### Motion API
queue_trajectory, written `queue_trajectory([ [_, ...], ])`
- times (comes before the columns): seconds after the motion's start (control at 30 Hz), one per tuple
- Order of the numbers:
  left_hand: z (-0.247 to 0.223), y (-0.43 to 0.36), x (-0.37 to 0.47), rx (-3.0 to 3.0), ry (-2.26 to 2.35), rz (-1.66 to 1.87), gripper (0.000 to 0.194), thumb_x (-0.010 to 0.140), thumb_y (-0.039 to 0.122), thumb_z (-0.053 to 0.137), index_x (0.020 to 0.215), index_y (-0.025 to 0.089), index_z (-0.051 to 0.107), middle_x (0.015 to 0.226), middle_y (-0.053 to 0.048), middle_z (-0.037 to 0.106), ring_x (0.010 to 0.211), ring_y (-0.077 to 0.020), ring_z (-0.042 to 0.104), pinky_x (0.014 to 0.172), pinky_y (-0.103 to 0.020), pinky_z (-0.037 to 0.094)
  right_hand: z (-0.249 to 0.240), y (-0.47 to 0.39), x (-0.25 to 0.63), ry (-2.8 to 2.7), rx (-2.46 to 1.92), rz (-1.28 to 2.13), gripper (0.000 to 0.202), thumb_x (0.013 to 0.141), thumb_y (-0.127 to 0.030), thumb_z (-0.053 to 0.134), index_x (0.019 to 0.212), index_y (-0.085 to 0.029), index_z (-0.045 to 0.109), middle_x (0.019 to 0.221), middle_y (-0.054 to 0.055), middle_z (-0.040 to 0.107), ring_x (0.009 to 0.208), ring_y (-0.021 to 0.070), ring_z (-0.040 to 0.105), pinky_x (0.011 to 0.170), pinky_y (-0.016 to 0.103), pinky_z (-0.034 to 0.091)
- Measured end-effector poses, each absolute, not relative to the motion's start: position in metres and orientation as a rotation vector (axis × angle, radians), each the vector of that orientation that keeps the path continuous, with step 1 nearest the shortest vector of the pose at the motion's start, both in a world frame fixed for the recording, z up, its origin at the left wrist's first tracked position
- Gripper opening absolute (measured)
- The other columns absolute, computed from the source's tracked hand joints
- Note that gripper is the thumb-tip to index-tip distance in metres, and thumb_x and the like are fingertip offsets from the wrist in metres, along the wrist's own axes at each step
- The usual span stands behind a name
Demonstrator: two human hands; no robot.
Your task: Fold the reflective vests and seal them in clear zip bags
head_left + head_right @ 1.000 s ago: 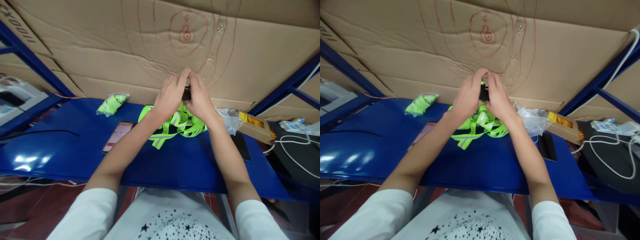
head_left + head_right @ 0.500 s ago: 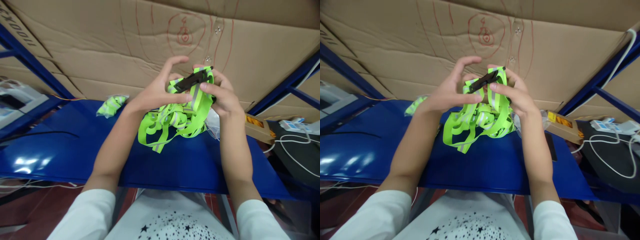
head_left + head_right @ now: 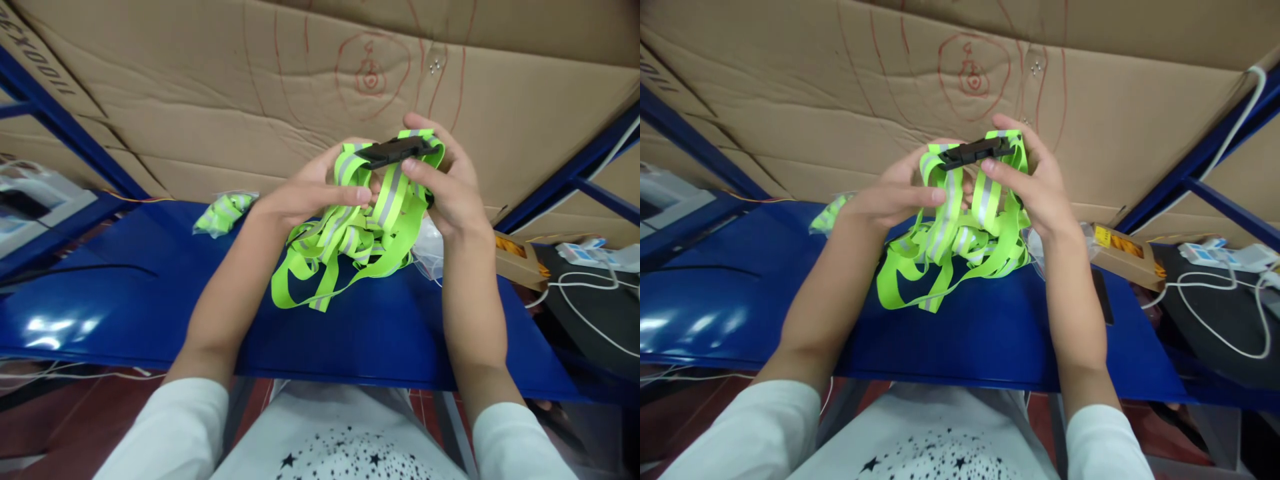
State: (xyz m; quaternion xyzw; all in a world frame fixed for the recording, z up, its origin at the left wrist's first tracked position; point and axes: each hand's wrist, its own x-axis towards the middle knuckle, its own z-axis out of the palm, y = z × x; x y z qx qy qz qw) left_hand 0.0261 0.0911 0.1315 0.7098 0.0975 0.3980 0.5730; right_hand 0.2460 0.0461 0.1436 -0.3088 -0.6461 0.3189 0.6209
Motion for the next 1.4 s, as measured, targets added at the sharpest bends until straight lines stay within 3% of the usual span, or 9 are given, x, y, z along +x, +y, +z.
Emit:
queue_trajectory([
  [0.13,0.133,0.094,0.031,1.686,0.247,1.165,0.072,0.056,0.037,0.105,0.117,0.027,0.068,0.111,-0.003,0.075,0.121,-0.03,0.07,0.102,-0.041,0.057,0.145,0.041,0.249,-1.619,-0.731,0.866,0.081,0.062,-0.041,0.1,0.135,-0.034,0.065,0.135,0.001,0.07,0.134,0.0289,0.064,0.113,0.044,0.056],
  [0.23,0.136,0.091,0.032,1.629,0.282,1.256,0.068,0.058,0.036,0.103,0.115,0.027,0.068,0.106,-0.001,0.076,0.109,-0.0267,0.074,0.093,-0.038,0.061,0.142,0.041,0.248,-1.686,-0.633,1.106,0.089,0.061,-0.051,0.098,0.14,-0.034,0.061,0.143,0.003,0.067,0.136,0.0315,0.063,0.11,0.047,0.059],
  [0.37,0.14,0.084,0.025,1.58,0.293,1.119,0.07,0.067,0.033,0.097,0.128,0.03,0.063,0.085,0.004,0.075,0.074,-0.0205,0.075,0.063,-0.031,0.06,0.133,0.05,0.239,-1.715,-0.59,1.278,0.08,0.061,-0.051,0.098,0.131,-0.027,0.066,0.125,0.005,0.075,0.128,0.0309,0.069,0.106,0.046,0.061],
  [0.5,0.142,0.087,0.02,1.546,0.277,1.005,0.076,0.068,0.031,0.096,0.135,0.028,0.06,0.086,0.003,0.075,0.073,-0.0193,0.075,0.053,-0.024,0.053,0.131,0.052,0.234,-1.635,-0.65,1.355,0.058,0.069,-0.046,0.093,0.117,-0.022,0.07,0.102,0.003,0.078,0.1,0.0239,0.076,0.092,0.04,0.065],
  [0.6,0.138,0.095,0.02,1.513,0.228,0.881,0.076,0.068,0.044,0.096,0.134,0.024,0.063,0.093,-0.002,0.076,0.086,-0.0238,0.077,0.057,-0.027,0.056,0.14,0.045,0.243,-1.531,-0.67,1.33,0.048,0.071,-0.036,0.091,0.113,-0.022,0.07,0.095,0.001,0.078,0.089,0.021,0.077,0.085,0.037,0.067],
  [0.73,0.131,0.104,0.018,1.581,0.143,0.717,0.078,0.058,0.072,0.093,0.115,0.023,0.074,0.098,-0.008,0.079,0.081,-0.0259,0.076,0.063,-0.033,0.06,0.153,0.032,0.257,-1.473,-0.706,1.308,0.049,0.071,-0.025,0.087,0.117,-0.023,0.068,0.095,0.001,0.078,0.104,0.0275,0.078,0.089,0.043,0.069],
  [0.87,0.132,0.094,0.021,1.689,0.173,0.673,0.061,0.068,0.069,0.09,0.106,0.022,0.078,0.095,-0.007,0.081,0.062,-0.0166,0.069,0.055,-0.028,0.056,0.156,0.029,0.26,-1.474,-0.743,1.302,0.048,0.071,-0.027,0.085,0.115,-0.023,0.069,0.094,0.002,0.079,0.102,0.0282,0.079,0.087,0.044,0.07],
  [1.13,0.129,0.074,0.047,1.77,0.353,1.098,0.035,0.084,0.047,0.086,0.105,0.019,0.078,0.107,-0.008,0.078,0.107,-0.0283,0.074,0.099,-0.044,0.06,0.152,0.037,0.252,-1.477,-0.796,0.946,0.042,0.075,-0.055,0.086,0.102,-0.026,0.072,0.104,0.006,0.08,0.116,0.0344,0.075,0.093,0.052,0.069],
  [1.4,0.124,0.071,0.056,1.721,0.323,1.184,0.046,0.077,0.047,0.092,0.11,0.022,0.073,0.11,-0.004,0.075,0.127,-0.0336,0.067,0.11,-0.05,0.055,0.147,0.038,0.231,-1.462,-0.713,0.841,0.044,0.076,-0.064,0.081,0.103,-0.031,0.068,0.118,0.003,0.078,0.134,0.0318,0.064,0.103,0.049,0.062],
])
